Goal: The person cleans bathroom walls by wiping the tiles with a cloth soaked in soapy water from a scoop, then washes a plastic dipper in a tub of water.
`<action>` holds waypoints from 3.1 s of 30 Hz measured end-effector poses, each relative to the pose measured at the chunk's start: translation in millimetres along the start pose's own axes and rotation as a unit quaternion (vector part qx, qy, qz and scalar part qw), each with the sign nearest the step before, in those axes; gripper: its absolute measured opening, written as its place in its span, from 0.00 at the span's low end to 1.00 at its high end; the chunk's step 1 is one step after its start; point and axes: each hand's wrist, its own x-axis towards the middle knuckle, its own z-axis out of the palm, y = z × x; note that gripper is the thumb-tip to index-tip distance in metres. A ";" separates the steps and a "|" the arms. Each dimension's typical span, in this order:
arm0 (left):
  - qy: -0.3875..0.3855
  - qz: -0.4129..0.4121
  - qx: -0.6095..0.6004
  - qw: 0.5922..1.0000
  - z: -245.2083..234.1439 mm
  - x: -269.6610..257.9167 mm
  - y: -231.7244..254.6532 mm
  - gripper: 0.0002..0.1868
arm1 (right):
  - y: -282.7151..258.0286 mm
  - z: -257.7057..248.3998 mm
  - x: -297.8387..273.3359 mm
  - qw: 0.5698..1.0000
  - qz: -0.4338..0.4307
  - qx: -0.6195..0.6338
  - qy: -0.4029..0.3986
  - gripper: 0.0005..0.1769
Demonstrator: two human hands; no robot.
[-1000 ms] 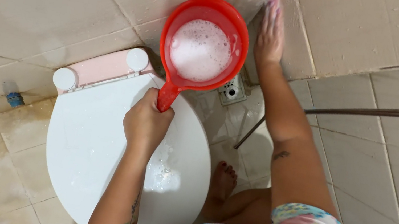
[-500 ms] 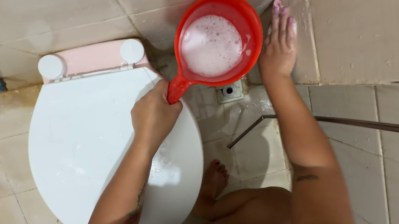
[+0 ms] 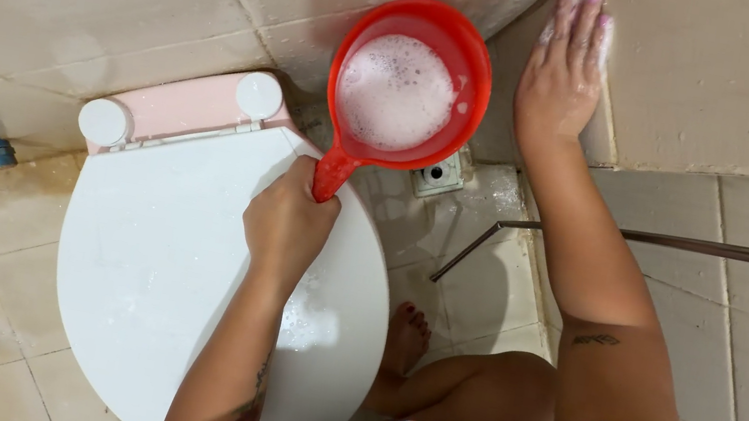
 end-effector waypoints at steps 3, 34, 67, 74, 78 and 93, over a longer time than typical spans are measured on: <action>-0.027 -0.018 0.009 0.999 -0.5 0.9 -1.3 0.04 | -32.9 -1.7 2.2 0.995 0.023 -0.090 -0.034 0.36; 0.018 0.044 0.008 0.999 29.3 12.5 -0.1 0.07 | -202.3 111.1 -35.0 0.889 -0.385 0.128 -0.212 0.36; -0.074 -0.021 0.015 0.997 16.5 14.5 9.6 0.05 | -91.8 69.2 -80.6 0.906 -0.341 -0.051 -0.246 0.37; -0.068 0.015 0.007 0.998 -11.0 2.2 23.7 0.06 | 60.0 -69.0 -41.4 0.990 -0.093 -0.058 -0.088 0.41; -0.069 0.016 -0.013 0.997 -35.1 -6.0 38.9 0.05 | 139.8 -122.2 -0.6 0.997 0.018 -0.074 -0.034 0.39; -0.173 -0.049 0.033 0.983 -227.5 -57.0 135.7 0.07 | 316.1 -223.9 123.3 0.997 0.045 -0.066 -0.022 0.33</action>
